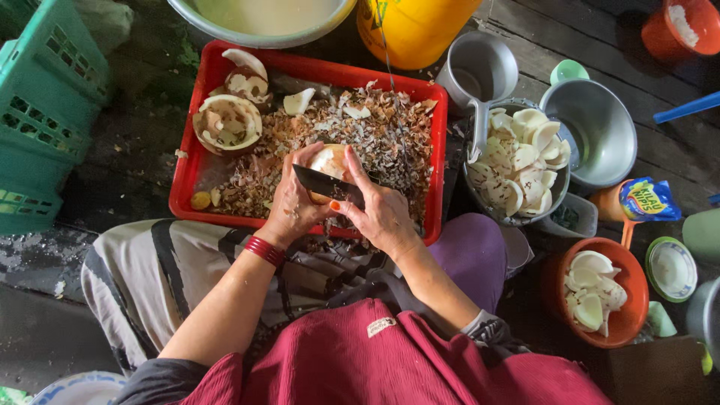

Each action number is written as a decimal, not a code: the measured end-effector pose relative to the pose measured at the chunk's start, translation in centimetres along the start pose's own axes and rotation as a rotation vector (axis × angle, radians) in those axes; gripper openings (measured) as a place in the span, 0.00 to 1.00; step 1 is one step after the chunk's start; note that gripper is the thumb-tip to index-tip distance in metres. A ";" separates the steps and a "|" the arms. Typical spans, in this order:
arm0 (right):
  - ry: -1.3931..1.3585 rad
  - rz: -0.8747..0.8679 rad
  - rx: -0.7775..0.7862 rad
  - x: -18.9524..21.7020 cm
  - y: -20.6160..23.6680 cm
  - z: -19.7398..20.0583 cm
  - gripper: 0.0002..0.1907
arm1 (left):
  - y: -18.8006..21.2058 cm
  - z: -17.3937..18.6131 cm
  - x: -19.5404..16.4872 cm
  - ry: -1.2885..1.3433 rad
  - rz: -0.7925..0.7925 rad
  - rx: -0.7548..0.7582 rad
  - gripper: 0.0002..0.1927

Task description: The person sits on the floor and uses a knife to peel the outer husk from a coconut, rotating it to remove the husk in strips. After finishing one coconut, they place it aside and begin peeling a second coconut in the same manner.

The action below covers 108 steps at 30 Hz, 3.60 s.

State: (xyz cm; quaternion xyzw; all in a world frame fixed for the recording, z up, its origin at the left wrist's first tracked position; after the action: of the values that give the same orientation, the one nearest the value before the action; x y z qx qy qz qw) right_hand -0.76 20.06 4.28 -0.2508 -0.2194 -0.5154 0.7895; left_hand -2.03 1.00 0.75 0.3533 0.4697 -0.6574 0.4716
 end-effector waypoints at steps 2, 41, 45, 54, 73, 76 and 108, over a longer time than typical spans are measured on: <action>-0.008 -0.044 0.005 -1.2 -0.1 -0.4 0.45 | 0.1 0.0 -0.1 -0.047 -0.011 -0.007 0.54; -0.562 -0.589 0.183 -1.8 -0.5 1.4 0.34 | 0.4 0.7 -1.3 -0.286 -0.096 -0.053 0.60; -0.372 -0.149 0.122 -0.2 -0.5 2.1 0.42 | 0.0 0.6 -1.5 -0.097 -0.079 -0.026 0.66; 0.076 -0.306 0.336 3.0 -1.0 3.8 0.45 | -0.2 0.4 -0.9 -0.014 0.089 0.041 0.60; -0.454 -0.566 0.175 -0.6 -2.9 0.0 0.34 | -0.1 -1.0 -3.1 -0.309 -0.041 -0.130 0.53; -0.720 -0.603 0.086 -1.2 -2.5 0.6 0.41 | -0.1 -0.1 -3.5 -0.324 -0.098 -0.139 0.55; -0.476 -0.239 0.108 -1.5 -1.1 0.5 0.39 | -0.6 0.0 -2.0 -0.348 -0.055 -0.107 0.65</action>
State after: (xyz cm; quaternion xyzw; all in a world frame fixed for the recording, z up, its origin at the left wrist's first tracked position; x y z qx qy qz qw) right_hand -2.32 21.04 3.98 -0.2947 -0.4540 -0.5188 0.6617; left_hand -2.00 1.67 2.68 0.1956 0.4251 -0.6953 0.5456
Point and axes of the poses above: each hand's wrist, its own y-axis away from the middle knuckle, its own z-axis out of the back of the hand, x = y × z, the point moved 1 cm from there along -y, towards the middle knuckle, and after that the axes turned 1 degree about -x, right-handed, at the moved point
